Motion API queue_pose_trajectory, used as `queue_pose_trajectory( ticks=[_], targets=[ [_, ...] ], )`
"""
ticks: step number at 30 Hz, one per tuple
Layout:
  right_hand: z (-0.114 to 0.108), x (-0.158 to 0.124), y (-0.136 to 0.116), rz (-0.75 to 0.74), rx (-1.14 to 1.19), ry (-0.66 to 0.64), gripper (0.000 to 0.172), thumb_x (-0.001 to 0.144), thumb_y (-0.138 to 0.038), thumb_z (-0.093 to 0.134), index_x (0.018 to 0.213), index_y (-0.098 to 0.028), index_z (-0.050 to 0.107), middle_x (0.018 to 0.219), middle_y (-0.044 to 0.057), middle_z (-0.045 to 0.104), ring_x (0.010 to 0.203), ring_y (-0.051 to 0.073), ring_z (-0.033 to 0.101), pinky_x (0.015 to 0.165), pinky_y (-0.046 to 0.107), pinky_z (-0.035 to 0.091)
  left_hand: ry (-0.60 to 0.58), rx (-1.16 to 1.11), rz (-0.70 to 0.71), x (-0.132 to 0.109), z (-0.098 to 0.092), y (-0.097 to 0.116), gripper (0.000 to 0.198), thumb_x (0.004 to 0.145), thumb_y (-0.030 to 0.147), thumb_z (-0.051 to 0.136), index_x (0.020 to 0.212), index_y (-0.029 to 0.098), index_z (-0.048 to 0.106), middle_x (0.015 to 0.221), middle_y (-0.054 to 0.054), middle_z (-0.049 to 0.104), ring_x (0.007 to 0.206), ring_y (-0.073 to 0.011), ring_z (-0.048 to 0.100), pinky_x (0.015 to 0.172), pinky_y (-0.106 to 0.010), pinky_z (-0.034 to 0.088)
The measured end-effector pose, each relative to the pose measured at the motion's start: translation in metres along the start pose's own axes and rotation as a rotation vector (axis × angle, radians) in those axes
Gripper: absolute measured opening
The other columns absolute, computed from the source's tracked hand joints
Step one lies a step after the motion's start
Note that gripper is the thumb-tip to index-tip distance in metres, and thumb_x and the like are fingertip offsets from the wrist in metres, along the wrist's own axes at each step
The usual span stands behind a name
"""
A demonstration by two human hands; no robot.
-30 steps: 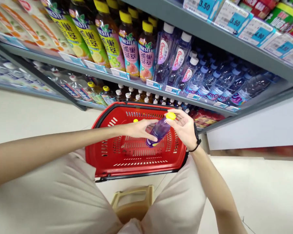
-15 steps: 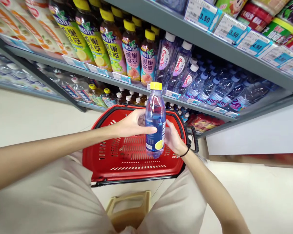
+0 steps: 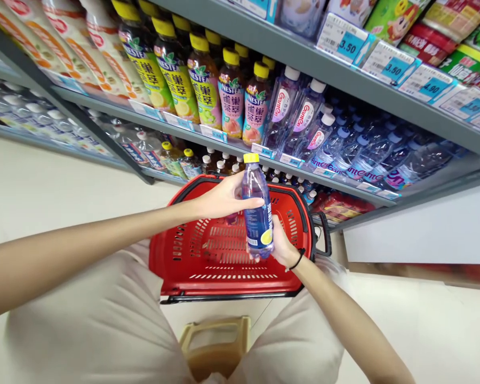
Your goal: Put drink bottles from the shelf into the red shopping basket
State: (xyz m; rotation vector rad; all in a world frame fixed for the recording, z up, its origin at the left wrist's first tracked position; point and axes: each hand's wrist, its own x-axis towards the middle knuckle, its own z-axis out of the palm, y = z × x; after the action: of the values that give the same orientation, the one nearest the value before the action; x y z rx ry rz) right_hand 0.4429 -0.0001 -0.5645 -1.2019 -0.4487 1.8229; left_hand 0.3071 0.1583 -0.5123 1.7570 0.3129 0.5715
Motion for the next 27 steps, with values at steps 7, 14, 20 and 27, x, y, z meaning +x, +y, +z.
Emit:
queue_pose_trajectory(
  ticks=[7, 14, 20, 27],
  targets=[
    [0.0014, 0.0006, 0.0009, 0.043, -0.023, 0.047, 0.102, 0.100, -0.073, -0.008, 0.098, -0.009, 0.072, 0.062, 0.014, 0.068, 0.051, 0.023, 0.064, 0.039, 0.027, 0.047, 0.023, 0.002, -0.026, -0.0037, 0.0027, -0.0053, 0.048, 0.083, 0.046, 0.080, 0.112, 0.015, 0.058, 0.104, -0.008, 0.069, 0.088, -0.0180, 0.064, 0.082, -0.036, 0.057],
    [0.0055, -0.0037, -0.0038, 0.038, -0.019, 0.042, 0.097, 0.103, -0.068, -0.007, 0.103, -0.011, 0.071, 0.065, 0.012, 0.070, 0.049, 0.021, 0.063, 0.042, 0.027, 0.047, 0.012, -0.005, -0.045, -0.0015, 0.0037, -0.0037, 0.048, 0.083, 0.045, 0.080, 0.113, 0.015, 0.058, 0.105, -0.008, 0.069, 0.090, -0.0189, 0.065, 0.084, -0.037, 0.056],
    [0.0059, -0.0034, -0.0030, 0.052, -0.027, 0.058, 0.096, 0.103, -0.065, -0.008, 0.103, -0.011, 0.071, 0.066, 0.012, 0.070, 0.047, 0.020, 0.061, 0.039, 0.026, 0.044, 0.000, -0.078, -0.062, -0.0021, 0.0049, -0.0037, 0.046, 0.083, 0.041, 0.079, 0.113, 0.014, 0.057, 0.106, -0.009, 0.070, 0.090, -0.0183, 0.065, 0.085, -0.037, 0.057],
    [0.0091, -0.0032, -0.0049, 0.060, -0.004, 0.066, 0.092, 0.105, -0.061, -0.006, 0.102, -0.010, 0.071, 0.064, 0.012, 0.070, 0.048, 0.020, 0.063, 0.039, 0.025, 0.043, 0.001, -0.078, -0.057, -0.0027, 0.0051, -0.0040, 0.043, 0.083, 0.040, 0.079, 0.110, 0.015, 0.056, 0.104, -0.007, 0.069, 0.089, -0.0174, 0.065, 0.083, -0.036, 0.056]
  ],
)
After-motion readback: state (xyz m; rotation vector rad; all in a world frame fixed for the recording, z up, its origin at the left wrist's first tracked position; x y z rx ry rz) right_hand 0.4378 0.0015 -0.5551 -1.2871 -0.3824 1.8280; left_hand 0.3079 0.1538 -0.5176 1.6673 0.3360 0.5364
